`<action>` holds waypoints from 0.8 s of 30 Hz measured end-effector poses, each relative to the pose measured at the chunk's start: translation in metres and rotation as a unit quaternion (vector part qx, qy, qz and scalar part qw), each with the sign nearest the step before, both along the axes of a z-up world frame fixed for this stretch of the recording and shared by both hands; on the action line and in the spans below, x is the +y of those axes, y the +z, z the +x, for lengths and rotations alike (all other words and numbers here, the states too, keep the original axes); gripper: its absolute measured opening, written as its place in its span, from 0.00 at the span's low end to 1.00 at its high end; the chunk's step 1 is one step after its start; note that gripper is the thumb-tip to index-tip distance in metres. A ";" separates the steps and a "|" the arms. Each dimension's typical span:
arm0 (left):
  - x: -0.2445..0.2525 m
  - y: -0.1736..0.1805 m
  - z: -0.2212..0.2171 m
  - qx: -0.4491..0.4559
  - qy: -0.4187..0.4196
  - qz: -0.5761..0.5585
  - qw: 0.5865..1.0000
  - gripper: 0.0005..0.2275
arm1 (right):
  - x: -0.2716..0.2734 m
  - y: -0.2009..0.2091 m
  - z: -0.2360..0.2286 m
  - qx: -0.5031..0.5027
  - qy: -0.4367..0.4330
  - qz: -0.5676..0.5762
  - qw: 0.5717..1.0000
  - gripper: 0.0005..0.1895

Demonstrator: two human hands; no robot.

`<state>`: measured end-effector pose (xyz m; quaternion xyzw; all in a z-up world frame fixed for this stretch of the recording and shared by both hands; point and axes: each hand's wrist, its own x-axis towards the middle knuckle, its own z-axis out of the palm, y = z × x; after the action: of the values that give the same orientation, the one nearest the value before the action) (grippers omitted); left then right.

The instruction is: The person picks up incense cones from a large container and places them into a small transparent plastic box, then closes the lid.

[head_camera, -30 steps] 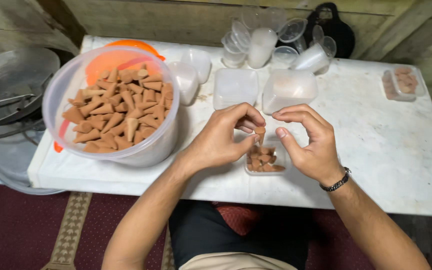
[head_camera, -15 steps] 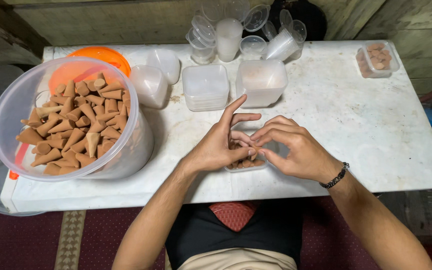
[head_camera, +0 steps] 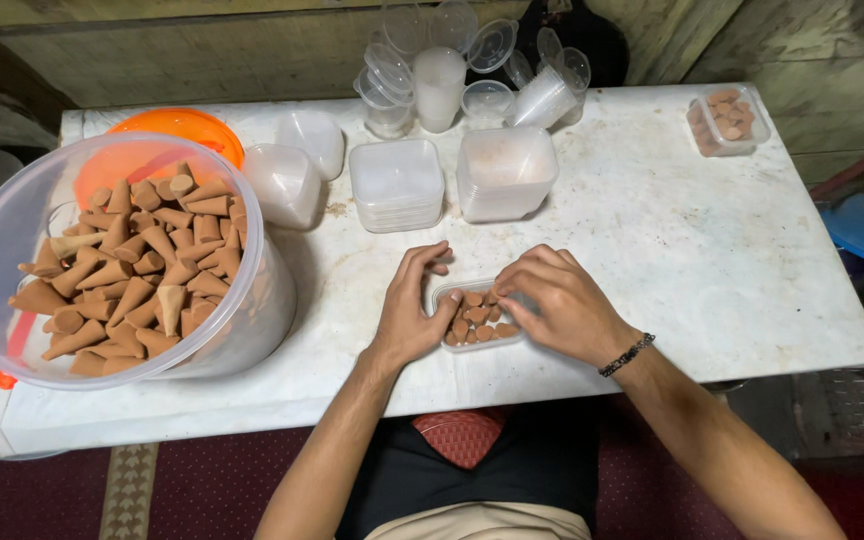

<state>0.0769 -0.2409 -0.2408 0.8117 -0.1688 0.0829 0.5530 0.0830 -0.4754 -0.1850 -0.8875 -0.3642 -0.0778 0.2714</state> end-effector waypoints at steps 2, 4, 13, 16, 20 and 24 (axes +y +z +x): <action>-0.001 -0.001 -0.001 -0.005 -0.006 -0.005 1.000 0.26 | 0.001 -0.003 -0.002 -0.004 0.006 -0.013 1.000 0.03; -0.001 0.000 0.000 -0.012 -0.011 -0.007 1.000 0.27 | 0.004 -0.005 -0.002 -0.009 0.012 -0.024 1.000 0.03; -0.001 0.000 0.000 0.008 -0.009 -0.007 1.000 0.27 | 0.005 -0.016 -0.001 -0.035 0.020 -0.068 0.997 0.02; -0.002 0.002 -0.001 0.008 -0.010 -0.011 1.000 0.26 | 0.004 -0.018 -0.001 -0.035 0.024 -0.071 0.997 0.03; -0.001 -0.002 0.001 0.010 -0.014 -0.020 1.000 0.25 | 0.003 -0.020 -0.001 -0.041 0.025 -0.067 0.997 0.03; 0.003 -0.009 0.004 0.015 -0.012 -0.051 0.998 0.21 | 0.001 -0.015 0.000 -0.027 0.008 -0.066 0.997 0.04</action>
<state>0.0809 -0.2384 -0.2500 0.7812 -0.1660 0.0726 0.5973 0.0825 -0.4741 -0.2000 -0.8981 -0.3828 -0.0755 0.2030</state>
